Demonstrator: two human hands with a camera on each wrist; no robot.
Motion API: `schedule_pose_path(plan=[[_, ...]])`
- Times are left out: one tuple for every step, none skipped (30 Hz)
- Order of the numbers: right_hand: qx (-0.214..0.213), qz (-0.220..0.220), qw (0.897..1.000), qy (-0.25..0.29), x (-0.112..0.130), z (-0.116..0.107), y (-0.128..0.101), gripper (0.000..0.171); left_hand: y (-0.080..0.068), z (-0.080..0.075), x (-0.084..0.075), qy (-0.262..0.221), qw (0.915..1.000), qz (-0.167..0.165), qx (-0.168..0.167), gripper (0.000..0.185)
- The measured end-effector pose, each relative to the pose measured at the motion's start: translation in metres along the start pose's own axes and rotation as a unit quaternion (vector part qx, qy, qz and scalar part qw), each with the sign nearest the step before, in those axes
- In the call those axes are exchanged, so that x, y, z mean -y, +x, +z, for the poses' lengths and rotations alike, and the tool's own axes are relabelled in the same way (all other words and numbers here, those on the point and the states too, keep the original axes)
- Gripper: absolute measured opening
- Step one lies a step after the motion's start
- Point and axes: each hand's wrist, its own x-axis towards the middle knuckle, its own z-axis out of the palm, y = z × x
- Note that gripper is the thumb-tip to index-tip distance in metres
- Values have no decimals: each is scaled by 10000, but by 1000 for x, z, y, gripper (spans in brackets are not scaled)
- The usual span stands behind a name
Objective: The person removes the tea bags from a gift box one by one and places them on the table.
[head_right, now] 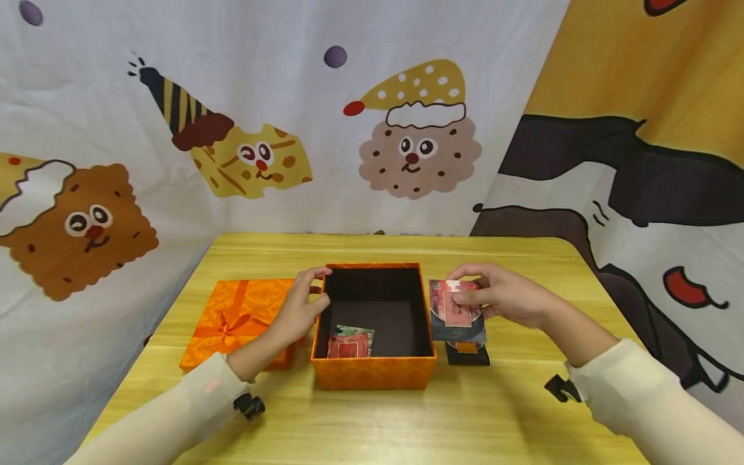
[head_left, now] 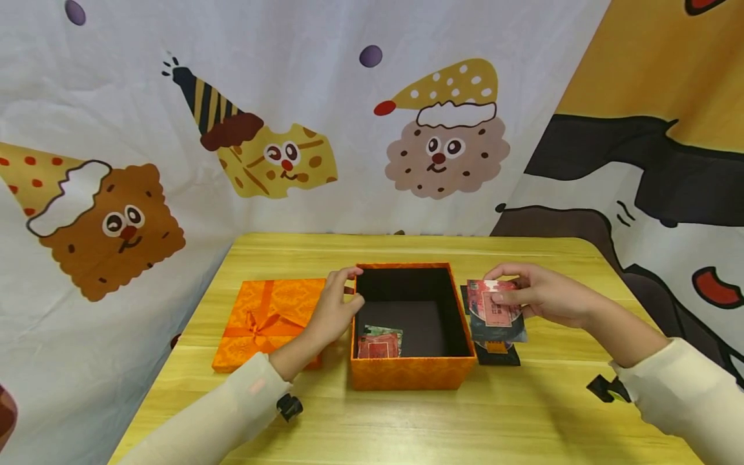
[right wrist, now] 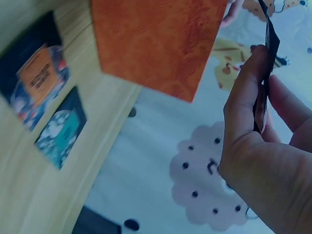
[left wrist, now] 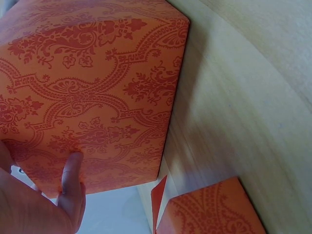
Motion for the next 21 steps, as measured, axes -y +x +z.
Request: schedule_pose_path(plan=[[26, -8, 10000, 25, -2, -3, -3, 24, 0, 0, 0, -15, 10000, -26, -4, 50], [49, -15, 10000, 57, -5, -5, -6, 24, 0, 0, -1, -12, 10000, -49, -2, 50], [69, -2, 9999, 91, -7, -8, -8, 24, 0, 0, -1, -10, 10000, -46, -4, 49], [87, 3, 9999, 116, -10, -10, -10, 24, 0, -1, -1, -14, 10000, -62, 0, 49], [113, 8, 9998, 138, -13, -12, -12, 25, 0, -1, -1, -12, 10000, -68, -6, 49], [124, 39, 9998, 168, -16, -14, -14, 25, 0, -1, -1, -9, 10000, -53, -15, 49], [126, 70, 9997, 203, -19, -15, -16, 25, 0, 0, -1, -5, 10000, -54, -17, 50], [127, 111, 9996, 245, -23, -17, -18, 25, 0, 0, -2, -2, 10000, -47, -24, 50], [124, 160, 9994, 288, -27, -18, -20, 26, 0, 0, -2, 5, 10000, -40, -26, 50], [119, 200, 9992, 325, -31, -20, -21, 26, 0, 0, -2, 2, 10000, -53, -28, 50], [112, 255, 9989, 368, -34, -21, -23, 26, 0, 1, -2, 3, 10000, -47, -35, 50], [100, 311, 9986, 410, -39, -22, -24, 27, 0, 1, -3, 4, 10000, -42, -41, 50], [85, 359, 9983, 443, -43, -23, -26, 27, 0, 1, -3, -4, 10000, -49, -39, 50], [70, 411, 9980, 480, -47, -24, -27, 27, 0, 1, -3, -1, 10000, -48, -45, 50], [57, 450, 9976, 517, -51, -24, -27, 27, 0, 1, -3, -9, 10000, -52, -43, 50], [58, 482, 9973, 553, -56, -25, -28, 28, 0, 1, -4, -9, 10000, -54, -49, 50], [65, 515, 9969, 591, -60, -25, -29, 28, 0, 1, -4, -4, 10000, -56, -51, 50], [72, 538, 9966, 624, -63, -25, -29, 28, 0, 0, -4, 0, 10000, -57, -54, 50], [81, 568, 9962, 655, -67, -25, -30, 28, 0, 0, -4, 2, 10000, -70, -51, 49], [94, 588, 9959, 685, -71, -25, -30, 28, 0, 0, -5, 12, 10000, -85, -50, 49], [103, 622, 9954, 715, -75, -25, -31, 28, 0, 0, -5, 19, 9999, -101, -45, 49]])
